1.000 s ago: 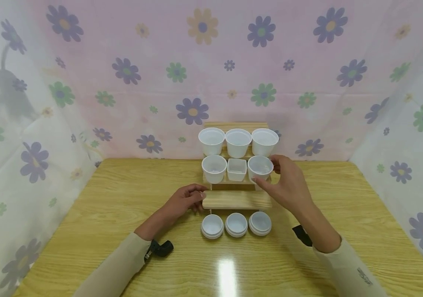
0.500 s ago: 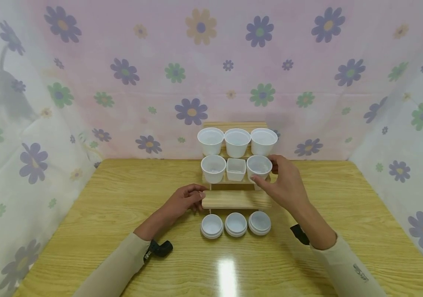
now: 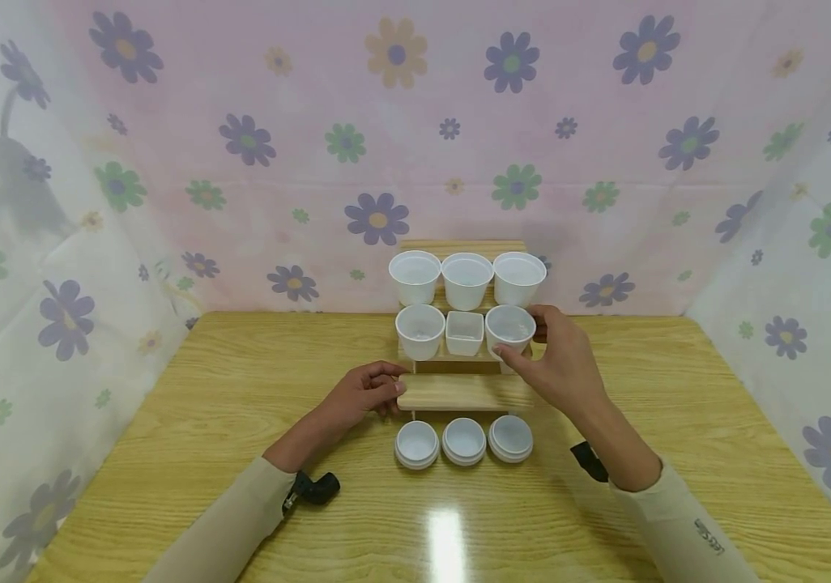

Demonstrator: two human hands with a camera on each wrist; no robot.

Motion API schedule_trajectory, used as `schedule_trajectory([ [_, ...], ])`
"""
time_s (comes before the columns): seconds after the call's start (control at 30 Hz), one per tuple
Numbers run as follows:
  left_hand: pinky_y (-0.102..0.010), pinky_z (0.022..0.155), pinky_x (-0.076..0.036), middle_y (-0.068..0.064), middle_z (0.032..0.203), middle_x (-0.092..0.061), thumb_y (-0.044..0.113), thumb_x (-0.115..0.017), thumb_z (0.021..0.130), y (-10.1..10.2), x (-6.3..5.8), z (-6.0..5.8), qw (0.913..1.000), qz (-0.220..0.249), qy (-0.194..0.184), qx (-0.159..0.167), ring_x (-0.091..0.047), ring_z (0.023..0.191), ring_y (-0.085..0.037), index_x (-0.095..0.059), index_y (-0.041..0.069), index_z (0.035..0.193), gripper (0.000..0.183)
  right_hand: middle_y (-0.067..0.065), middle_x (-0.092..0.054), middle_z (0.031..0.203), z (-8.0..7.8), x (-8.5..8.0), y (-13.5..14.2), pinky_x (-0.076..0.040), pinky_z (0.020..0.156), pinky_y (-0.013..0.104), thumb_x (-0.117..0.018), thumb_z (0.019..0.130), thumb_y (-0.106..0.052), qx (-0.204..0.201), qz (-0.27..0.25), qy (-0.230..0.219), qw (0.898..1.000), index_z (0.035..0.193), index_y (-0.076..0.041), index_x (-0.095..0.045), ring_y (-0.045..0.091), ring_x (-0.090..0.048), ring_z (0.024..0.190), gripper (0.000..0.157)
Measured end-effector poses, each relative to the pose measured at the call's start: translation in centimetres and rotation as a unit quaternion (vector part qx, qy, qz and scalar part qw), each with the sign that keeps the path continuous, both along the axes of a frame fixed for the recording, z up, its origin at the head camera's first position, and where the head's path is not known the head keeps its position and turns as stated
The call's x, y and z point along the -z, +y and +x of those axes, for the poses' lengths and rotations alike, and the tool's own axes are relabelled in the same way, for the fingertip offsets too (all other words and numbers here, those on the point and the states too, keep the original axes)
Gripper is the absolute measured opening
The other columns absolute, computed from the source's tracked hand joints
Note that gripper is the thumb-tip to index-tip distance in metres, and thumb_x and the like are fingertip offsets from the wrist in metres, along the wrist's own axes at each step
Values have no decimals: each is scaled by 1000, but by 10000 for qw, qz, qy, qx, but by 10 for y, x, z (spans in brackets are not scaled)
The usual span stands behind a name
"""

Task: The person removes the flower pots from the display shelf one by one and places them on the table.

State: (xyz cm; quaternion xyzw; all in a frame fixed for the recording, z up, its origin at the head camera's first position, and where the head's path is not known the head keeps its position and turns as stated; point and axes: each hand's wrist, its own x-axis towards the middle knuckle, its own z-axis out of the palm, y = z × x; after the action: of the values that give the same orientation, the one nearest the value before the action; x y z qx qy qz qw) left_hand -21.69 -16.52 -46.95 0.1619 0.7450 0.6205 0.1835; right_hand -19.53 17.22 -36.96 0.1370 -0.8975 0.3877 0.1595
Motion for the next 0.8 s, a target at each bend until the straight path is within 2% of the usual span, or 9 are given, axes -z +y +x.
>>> schedule_trajectory([
  [0.5, -30, 74, -57, -3, 88, -71, 22, -65, 109, 1, 1, -2, 10000, 64, 32, 7, -68, 82, -17, -59, 1, 143, 41, 19, -70, 118, 3, -2, 1, -58, 93, 52, -91, 87, -21, 52, -4, 95, 9999, 134, 5, -57, 35, -69, 106, 63],
  [0.8, -29, 73, -56, -4, 87, -71, 21, -65, 109, 1, 0, -1, 10000, 93, -16, -17, -68, 81, -17, -60, 0, 142, 40, 16, -68, 118, 13, -9, -1, -58, 93, 49, -93, 84, -21, 54, 62, 54, 10000, 133, 2, -57, 33, -68, 107, 65],
])
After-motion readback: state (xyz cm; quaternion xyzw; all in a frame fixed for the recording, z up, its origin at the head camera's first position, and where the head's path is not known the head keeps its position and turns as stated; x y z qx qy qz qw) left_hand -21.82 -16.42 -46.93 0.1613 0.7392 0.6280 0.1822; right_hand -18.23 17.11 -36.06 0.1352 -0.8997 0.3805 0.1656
